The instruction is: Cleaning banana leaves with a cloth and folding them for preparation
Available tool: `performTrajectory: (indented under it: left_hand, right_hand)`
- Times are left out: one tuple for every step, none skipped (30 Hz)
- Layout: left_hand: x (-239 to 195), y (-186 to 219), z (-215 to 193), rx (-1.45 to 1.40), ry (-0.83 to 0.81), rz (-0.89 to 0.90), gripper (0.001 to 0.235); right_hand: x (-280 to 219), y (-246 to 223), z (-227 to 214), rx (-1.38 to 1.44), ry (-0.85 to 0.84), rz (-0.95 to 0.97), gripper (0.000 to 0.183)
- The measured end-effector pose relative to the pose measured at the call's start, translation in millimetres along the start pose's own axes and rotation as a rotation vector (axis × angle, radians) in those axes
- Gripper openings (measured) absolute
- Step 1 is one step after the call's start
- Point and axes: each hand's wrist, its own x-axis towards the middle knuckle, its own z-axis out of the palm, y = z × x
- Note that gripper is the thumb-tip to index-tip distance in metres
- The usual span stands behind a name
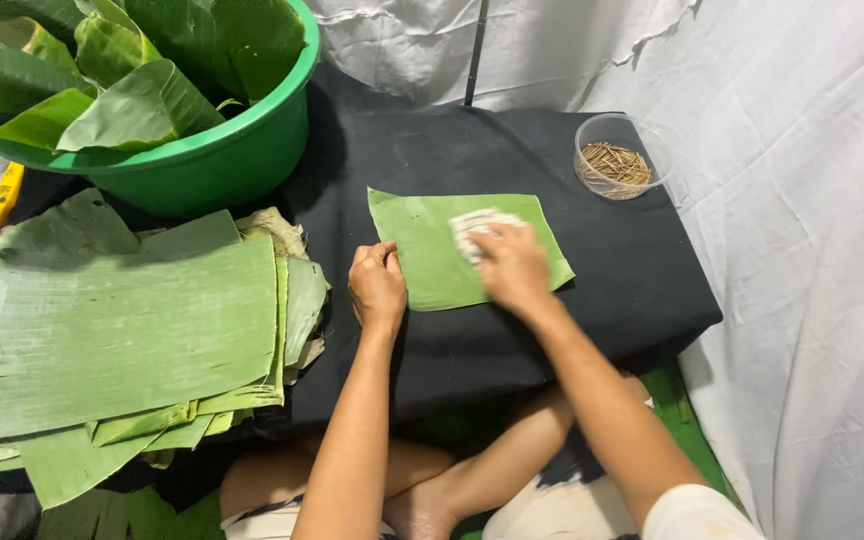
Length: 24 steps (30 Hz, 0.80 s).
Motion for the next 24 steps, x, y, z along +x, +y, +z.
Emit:
performTrajectory:
  left_hand:
    - [-0.9, 0.4, -0.8, -0.008, -0.004, -0.003, 0.017]
    - [-0.7, 1.6, -1.7, -0.009, -0.003, -0.004, 0.017]
    - [-0.6, 2.9, -2.3, -0.005, -0.001, -0.009, 0.017]
    - [-1.1, 4.5, -2.4, -0.002, 0.0, -0.014, 0.016]
    - [-2.3, 4.2, -2.4, -0.003, -0.001, -0.015, 0.016]
    - [-2.1, 4.1, -2.5, 0.005, -0.004, -0.011, 0.016]
    - [-1.9, 4.2, -2.6, 0.012, -0.007, -0.008, 0.016]
    - [-1.7, 2.6, -1.4, 0.013, -0.006, -0.006, 0.016]
    - [-1.5, 1.0, 0.0, 0.021, -0.004, -0.002, 0.016]
    - [-1.6, -0.6, 1.5, 0.029, -0.003, 0.002, 0.016]
    - [-1.5, -1.6, 1.9, 0.031, -0.004, 0.004, 0.016]
    - [-0.8, -2.3, 2.4, 0.035, -0.004, 0.013, 0.017]
    - [-0.1, -3.1, 2.7, 0.039, -0.004, 0.021, 0.017]
    - [-0.1, -2.3, 2.5, 0.04, -0.004, 0.025, 0.017]
    - [-0.2, -1.8, 2.2, 0.04, -0.007, 0.011, 0.017]
    - [-1.1, -1.6, 2.2, 0.041, -0.011, -0.003, 0.017]
    - [-0.4, -0.8, 2.1, 0.041, -0.012, -0.001, 0.017]
    - [-0.6, -0.3, 1.7, 0.032, -0.009, 0.0, 0.017]
    - [-0.9, 0.0, 1.2, 0.023, -0.007, 0.001, 0.017]
    - [-0.8, 0.0, 0.9, 0.023, -0.009, 0.0, 0.017]
    - [-0.8, 0.0, 0.6, 0.027, -0.01, -0.008, 0.017]
    - [-0.8, 0.5, 0.7, 0.031, -0.012, -0.016, 0.017]
    - [-1.4, 0.9, 0.2, 0.029, -0.013, -0.016, 0.017]
    - [-1.5, 1.6, 0.0, 0.032, -0.011, -0.017, 0.017]
  right_hand:
    - [-3.9, 23.0, 2.3, -0.066, 0.029, 0.048, 0.04]
    - [-4.7, 27.8, -3.9, -0.067, 0.029, 0.047, 0.04]
    - [-5.7, 32.9, -10.2, -0.084, 0.025, 0.112, 0.04]
    - [-7.4, 38.4, -16.6, -0.102, 0.02, 0.178, 0.041]
    - [-2.9, 32.0, -9.2, -0.103, 0.02, 0.179, 0.041]
    - [2.9, 25.4, -1.7, -0.1, 0.034, 0.089, 0.041]
    - [8.8, 19.1, 5.7, -0.098, 0.048, -0.001, 0.042]
    - [16.9, -5.9, 9.0, -0.096, 0.05, -0.001, 0.042]
    - [25.2, -30.6, 12.1, -0.012, 0.014, -0.027, 0.041]
    - [32.9, -55.3, 15.4, 0.073, -0.022, -0.051, 0.04]
    - [40.8, -62.6, 22.6, 0.076, -0.021, -0.05, 0.04]
    - [49.4, -69.7, 29.4, 0.092, -0.049, -0.071, 0.041]
    - [57.9, -77.0, 36.1, 0.109, -0.077, -0.093, 0.042]
    - [62.5, -70.9, 37.5, 0.109, -0.074, -0.091, 0.042]
    - [67.0, -65.0, 39.1, 0.102, -0.099, -0.072, 0.043]
    - [70.7, -58.8, 41.0, 0.095, -0.125, -0.052, 0.045]
    - [71.3, -41.5, 42.2, 0.095, -0.123, -0.051, 0.045]
    - [71.1, -24.5, 43.7, 0.06, -0.119, -0.011, 0.047]
    - [70.7, -7.6, 45.3, 0.026, -0.115, 0.029, 0.048]
    - [66.1, 5.8, 36.3, 0.025, -0.117, 0.03, 0.048]
    - [61.3, 19.2, 27.2, -0.011, -0.097, 0.089, 0.046]
    - [56.7, 33.0, 17.6, -0.048, -0.076, 0.147, 0.044]
    - [56.0, 39.3, 17.8, -0.049, -0.077, 0.148, 0.044]
    - [55.2, 46.0, 17.8, -0.062, -0.051, 0.175, 0.044]
